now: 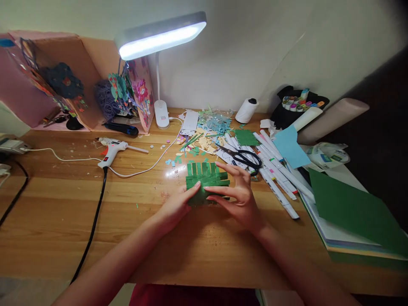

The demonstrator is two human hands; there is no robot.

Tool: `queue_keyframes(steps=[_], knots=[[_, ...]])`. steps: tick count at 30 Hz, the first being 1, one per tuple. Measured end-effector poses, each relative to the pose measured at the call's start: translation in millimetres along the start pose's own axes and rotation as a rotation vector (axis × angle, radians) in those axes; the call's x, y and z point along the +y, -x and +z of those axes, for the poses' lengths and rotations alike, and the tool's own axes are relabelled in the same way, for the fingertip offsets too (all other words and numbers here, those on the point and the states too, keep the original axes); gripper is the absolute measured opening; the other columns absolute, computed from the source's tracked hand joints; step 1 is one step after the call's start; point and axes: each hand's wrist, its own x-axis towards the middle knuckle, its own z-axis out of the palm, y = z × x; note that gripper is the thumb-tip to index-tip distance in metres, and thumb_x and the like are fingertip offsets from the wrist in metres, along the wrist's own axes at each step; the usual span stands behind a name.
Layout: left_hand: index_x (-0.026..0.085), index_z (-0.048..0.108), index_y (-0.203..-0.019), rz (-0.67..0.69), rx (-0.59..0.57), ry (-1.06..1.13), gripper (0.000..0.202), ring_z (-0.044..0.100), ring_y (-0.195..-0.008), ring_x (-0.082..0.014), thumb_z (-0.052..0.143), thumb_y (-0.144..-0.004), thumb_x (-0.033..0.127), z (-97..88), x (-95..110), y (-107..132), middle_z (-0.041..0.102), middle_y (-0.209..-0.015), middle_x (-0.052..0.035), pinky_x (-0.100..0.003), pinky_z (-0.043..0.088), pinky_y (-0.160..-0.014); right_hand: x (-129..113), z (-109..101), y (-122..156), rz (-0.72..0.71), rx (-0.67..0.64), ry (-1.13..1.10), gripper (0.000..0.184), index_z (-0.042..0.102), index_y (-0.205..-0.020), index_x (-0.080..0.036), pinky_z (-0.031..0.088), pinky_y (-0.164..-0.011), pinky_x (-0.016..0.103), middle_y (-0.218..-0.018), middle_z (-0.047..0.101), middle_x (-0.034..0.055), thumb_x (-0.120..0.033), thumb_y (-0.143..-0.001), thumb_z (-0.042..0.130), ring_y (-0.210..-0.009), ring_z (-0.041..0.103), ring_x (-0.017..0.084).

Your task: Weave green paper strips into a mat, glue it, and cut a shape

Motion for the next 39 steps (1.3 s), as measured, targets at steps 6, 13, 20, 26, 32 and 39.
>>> queue_keyframes(steps=[6, 13, 20, 26, 32, 39], knots=[[0.013, 0.067, -0.104, -0.074, -0.008, -0.083, 0.038, 0.065, -0.089, -0.0224, 0.062, -0.08, 0.042, -0.6, -7, 3, 0.071, -0.096, -0.0098, -0.032, 0.045, -0.084, -5, 0, -2, 0.069, -0.019, -0.1, 0.007, 0.075, -0.078, -0.032, 0.03, -0.102, 0.05, -0.129, 0.051, 0.0008, -0.028, -0.072, 0.073, -0.121, 0.037, 0.028], [0.014, 0.063, -0.111, -0.072, -0.01, -0.024, 0.039, 0.065, -0.083, -0.0192, 0.064, -0.08, 0.038, 1.6, -12, 3, 0.071, -0.092, -0.0077, -0.029, 0.046, -0.079, -8, 3, 0, -0.003, -0.004, -0.049, 0.003, 0.07, -0.072, -0.023, 0.035, -0.093, 0.045, -0.094, 0.054, 0.0059, -0.021, -0.075, 0.071, -0.103, 0.046, 0.026], [0.013, 0.066, -0.104, -0.041, 0.097, -0.034, 0.031, 0.065, -0.088, -0.0207, 0.06, -0.083, 0.035, -6.5, -3, -2, 0.07, -0.1, -0.0096, -0.03, 0.048, -0.08, 10, -6, -2, 0.162, 0.211, -0.084, 0.005, 0.067, -0.076, -0.023, 0.037, -0.085, 0.043, -0.092, 0.052, 0.0044, -0.023, -0.08, 0.065, -0.093, 0.048, 0.023], [0.014, 0.067, -0.104, -0.042, 0.063, -0.071, 0.03, 0.066, -0.083, -0.0197, 0.06, -0.083, 0.035, -3.9, 0, 1, 0.071, -0.098, -0.0091, -0.029, 0.049, -0.077, 11, -8, -3, 0.137, 0.071, -0.221, 0.003, 0.072, -0.077, -0.027, 0.038, -0.087, 0.042, -0.093, 0.055, 0.0028, -0.026, -0.075, 0.072, -0.094, 0.05, 0.022], [0.014, 0.068, -0.103, -0.056, 0.035, -0.14, 0.034, 0.065, -0.077, -0.0174, 0.061, -0.082, 0.04, -7.8, -6, 2, 0.071, -0.093, -0.0076, -0.026, 0.047, -0.073, 5, -5, -4, -0.043, -0.044, -0.123, 0.003, 0.073, -0.073, -0.027, 0.036, -0.09, 0.043, -0.093, 0.059, 0.004, -0.025, -0.073, 0.073, -0.099, 0.049, 0.024], [0.012, 0.07, -0.095, -0.103, 0.085, -0.087, 0.031, 0.063, -0.068, -0.0157, 0.065, -0.078, 0.037, -8.3, -7, 1, 0.072, -0.084, -0.008, -0.027, 0.048, -0.07, 8, -6, -3, -0.128, 0.006, -0.096, 0.006, 0.074, -0.074, -0.03, 0.037, -0.089, 0.043, -0.092, 0.056, 0.0043, -0.026, -0.077, 0.069, -0.097, 0.049, 0.024]])
